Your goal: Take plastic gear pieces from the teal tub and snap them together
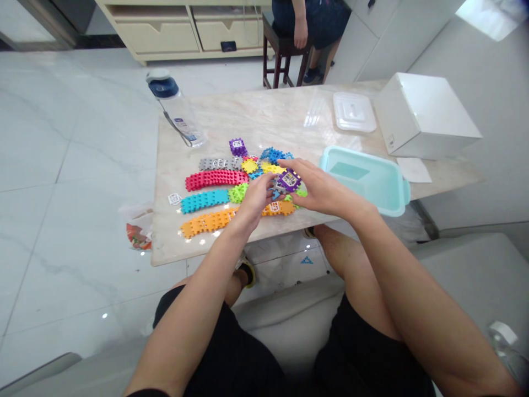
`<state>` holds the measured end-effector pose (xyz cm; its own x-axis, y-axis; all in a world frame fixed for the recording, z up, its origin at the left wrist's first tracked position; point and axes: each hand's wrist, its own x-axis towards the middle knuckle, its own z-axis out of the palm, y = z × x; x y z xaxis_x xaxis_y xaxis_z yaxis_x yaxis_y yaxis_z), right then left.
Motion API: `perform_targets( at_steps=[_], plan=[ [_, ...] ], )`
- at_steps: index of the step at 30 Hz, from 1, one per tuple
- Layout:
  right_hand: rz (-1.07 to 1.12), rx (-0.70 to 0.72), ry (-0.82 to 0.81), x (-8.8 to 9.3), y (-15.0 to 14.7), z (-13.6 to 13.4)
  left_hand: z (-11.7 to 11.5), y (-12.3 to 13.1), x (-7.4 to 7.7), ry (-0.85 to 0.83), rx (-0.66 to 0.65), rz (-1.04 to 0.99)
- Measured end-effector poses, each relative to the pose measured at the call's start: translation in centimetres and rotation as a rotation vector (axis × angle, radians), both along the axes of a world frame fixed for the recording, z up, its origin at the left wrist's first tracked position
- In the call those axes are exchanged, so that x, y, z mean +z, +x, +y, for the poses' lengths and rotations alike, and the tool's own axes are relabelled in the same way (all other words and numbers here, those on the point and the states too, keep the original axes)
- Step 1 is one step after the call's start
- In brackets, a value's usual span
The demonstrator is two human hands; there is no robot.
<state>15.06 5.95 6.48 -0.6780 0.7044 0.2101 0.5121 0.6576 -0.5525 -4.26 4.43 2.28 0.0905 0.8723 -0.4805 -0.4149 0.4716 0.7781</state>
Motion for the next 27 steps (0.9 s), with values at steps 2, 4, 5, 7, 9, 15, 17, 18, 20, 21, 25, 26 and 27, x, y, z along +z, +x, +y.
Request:
perform_targets(
  at_steps=[2,4,5,7,9,15,17,18,20,21,25,26,27],
  plan=[
    [0.012,-0.003,-0.011,0.31,0.0,-0.11,0.01,-0.08,0.07,-0.005,0.005,0.006],
    [0.018,-0.01,-0.027,0.65,-0.08,-0.31,-0.08,-0.11,0.06,0.015,0.004,0.007],
    [0.015,-0.013,-0.036,0.79,-0.16,-0.43,-0.15,-0.1,0.04,0.039,0.001,0.007],
    [0.005,-0.013,-0.056,0.97,-0.4,-0.68,-0.34,-0.03,-0.03,0.102,-0.024,0.009],
    [-0.011,-0.006,-0.071,0.99,-0.66,-0.87,-0.52,0.07,-0.1,0.161,-0.058,0.018],
    [-0.069,-0.058,-0.032,0.56,-0.67,-0.72,-0.58,0.08,-0.3,0.167,-0.024,0.102],
    [-0.121,-0.12,-0.012,0.37,-0.46,-0.55,-0.47,-0.02,-0.36,0.164,-0.026,0.136],
    [-0.149,-0.148,-0.004,0.29,-0.37,-0.47,-0.42,-0.07,-0.39,0.165,-0.033,0.146],
    [-0.189,-0.18,0.009,0.14,-0.27,-0.35,-0.36,-0.13,-0.45,0.172,-0.042,0.154],
    [-0.198,-0.18,0.011,0.09,-0.27,-0.3,-0.36,-0.14,-0.48,0.178,-0.044,0.152],
    [-0.206,-0.152,0.016,0.01,-0.43,-0.26,-0.39,-0.06,-0.67,0.205,-0.047,0.151],
    [-0.213,-0.153,0.018,0.02,-0.49,-0.28,-0.39,-0.01,-0.72,0.212,-0.048,0.152],
    [-0.221,-0.159,0.019,0.04,-0.54,-0.32,-0.39,0.04,-0.75,0.218,-0.048,0.153]
  ],
)
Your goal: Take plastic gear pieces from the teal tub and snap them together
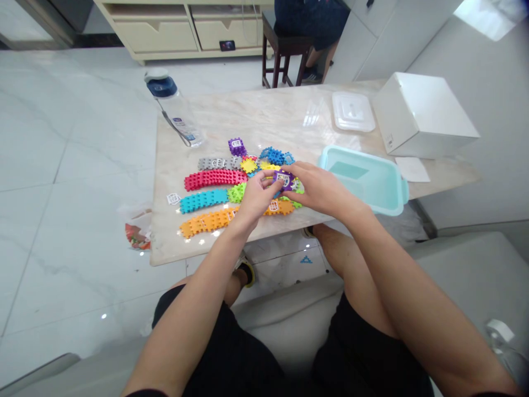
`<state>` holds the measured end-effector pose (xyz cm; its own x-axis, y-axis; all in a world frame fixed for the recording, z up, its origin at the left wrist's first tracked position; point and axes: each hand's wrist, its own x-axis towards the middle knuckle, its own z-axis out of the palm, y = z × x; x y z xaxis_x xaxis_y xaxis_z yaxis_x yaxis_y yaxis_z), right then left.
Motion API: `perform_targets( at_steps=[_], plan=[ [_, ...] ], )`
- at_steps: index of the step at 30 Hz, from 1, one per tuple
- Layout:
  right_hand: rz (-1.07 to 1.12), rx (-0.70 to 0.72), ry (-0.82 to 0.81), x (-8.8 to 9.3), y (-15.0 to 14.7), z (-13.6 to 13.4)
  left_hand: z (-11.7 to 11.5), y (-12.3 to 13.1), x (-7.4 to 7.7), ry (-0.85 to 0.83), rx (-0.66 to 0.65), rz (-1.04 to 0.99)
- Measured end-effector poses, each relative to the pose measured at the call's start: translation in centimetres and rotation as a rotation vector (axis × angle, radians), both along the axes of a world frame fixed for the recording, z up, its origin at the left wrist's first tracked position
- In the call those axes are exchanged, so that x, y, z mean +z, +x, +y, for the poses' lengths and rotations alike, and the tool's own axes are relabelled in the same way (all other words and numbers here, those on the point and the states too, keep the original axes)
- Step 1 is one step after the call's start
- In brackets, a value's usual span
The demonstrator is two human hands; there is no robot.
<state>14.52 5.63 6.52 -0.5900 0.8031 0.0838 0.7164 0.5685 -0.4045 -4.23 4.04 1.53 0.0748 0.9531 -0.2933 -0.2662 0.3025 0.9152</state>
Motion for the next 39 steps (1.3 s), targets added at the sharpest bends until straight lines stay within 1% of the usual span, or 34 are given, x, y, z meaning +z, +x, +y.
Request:
perform_targets(
  at_steps=[5,9,17,22,25,28,30,33,35,37,39],
  plan=[
    [-0.02,-0.047,-0.002,0.3,-0.1,-0.2,0.0,0.3,0.3,-0.023,0.01,0.0],
    [-0.037,-0.083,-0.012,0.5,-0.1,-0.3,0.1,0.3,0.6,-0.058,0.052,-0.022],
    [-0.068,-0.148,-0.009,0.1,0.2,-0.3,0.6,0.0,0.2,-0.145,0.067,-0.023],
    [-0.065,-0.178,0.024,0.2,0.3,-0.4,0.7,-0.2,0.1,-0.107,0.099,-0.018],
    [-0.067,-0.19,0.031,0.3,0.4,-0.5,0.8,-0.4,0.2,-0.122,0.125,-0.037],
    [-0.085,-0.182,0.0,0.2,0.5,-0.5,1.3,-0.9,-0.1,-0.073,0.196,-0.065],
    [-0.098,-0.173,-0.021,0.1,0.5,-0.5,1.9,-1.4,-0.6,-0.027,0.261,-0.013],
    [-0.126,-0.168,-0.046,-0.3,0.4,-0.5,2.6,-2.4,-1.5,-0.034,0.365,0.143],
    [-0.144,-0.154,-0.061,-0.6,0.1,-0.5,2.7,-2.9,-1.8,-0.005,0.413,0.202],
    [-0.127,-0.132,-0.053,-1.0,-0.3,-0.4,2.4,-3.2,-1.6,0.051,0.411,0.2],
    [-0.068,-0.118,-0.005,-1.3,-0.8,-0.1,2.1,-3.4,-1.2,0.077,0.382,0.162]
  ],
)
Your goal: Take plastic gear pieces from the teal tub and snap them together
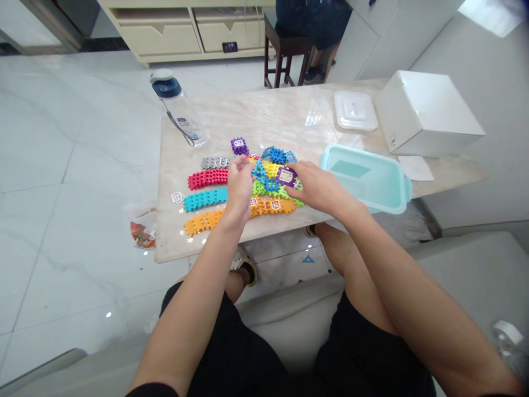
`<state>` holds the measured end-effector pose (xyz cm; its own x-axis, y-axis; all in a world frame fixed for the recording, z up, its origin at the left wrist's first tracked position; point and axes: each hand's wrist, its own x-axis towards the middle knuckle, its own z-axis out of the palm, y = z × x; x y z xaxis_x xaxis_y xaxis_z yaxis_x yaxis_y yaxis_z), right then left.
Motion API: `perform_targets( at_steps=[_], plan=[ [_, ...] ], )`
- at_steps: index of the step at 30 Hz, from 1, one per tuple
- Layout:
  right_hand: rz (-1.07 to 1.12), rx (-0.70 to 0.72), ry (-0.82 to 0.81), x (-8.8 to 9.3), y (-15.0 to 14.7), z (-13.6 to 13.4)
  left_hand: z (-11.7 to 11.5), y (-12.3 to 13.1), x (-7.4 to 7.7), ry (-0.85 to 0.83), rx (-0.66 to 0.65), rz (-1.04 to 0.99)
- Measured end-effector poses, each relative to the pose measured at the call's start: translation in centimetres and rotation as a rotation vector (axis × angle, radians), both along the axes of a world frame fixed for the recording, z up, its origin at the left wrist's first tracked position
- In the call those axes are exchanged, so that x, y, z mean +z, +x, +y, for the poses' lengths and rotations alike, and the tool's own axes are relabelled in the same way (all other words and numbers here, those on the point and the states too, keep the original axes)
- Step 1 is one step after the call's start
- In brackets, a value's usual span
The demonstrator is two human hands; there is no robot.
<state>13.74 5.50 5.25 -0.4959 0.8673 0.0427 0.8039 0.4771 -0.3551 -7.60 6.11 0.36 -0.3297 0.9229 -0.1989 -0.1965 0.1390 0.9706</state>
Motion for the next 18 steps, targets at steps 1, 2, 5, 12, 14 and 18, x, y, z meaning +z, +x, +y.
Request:
perform_targets(
  at_steps=[1,2,5,12,14,18],
  plan=[
    [0.036,-0.001,0.036,0.0,-0.2,0.1,0.0,-0.1,0.3,0.001,-0.013,-0.021],
    [0.071,-0.008,0.07,0.2,-0.5,0.2,0.1,-0.2,0.6,-0.002,-0.021,-0.041],
    [0.166,-0.064,0.142,1.3,-0.8,-0.4,0.5,-0.4,1.7,0.02,-0.016,-0.043],
    [0.255,-0.213,0.259,2.5,1.4,-12.1,-11.1,-1.6,4.1,0.237,0.0,0.765],
    [0.181,-0.385,0.283,1.1,2.7,-17.7,-17.9,-2.5,3.4,0.122,-0.116,1.13],
    [0.212,-0.562,0.115,-2.1,3.5,-27.5,-28.6,-3.8,2.0,0.008,-0.273,1.486]
  ],
)
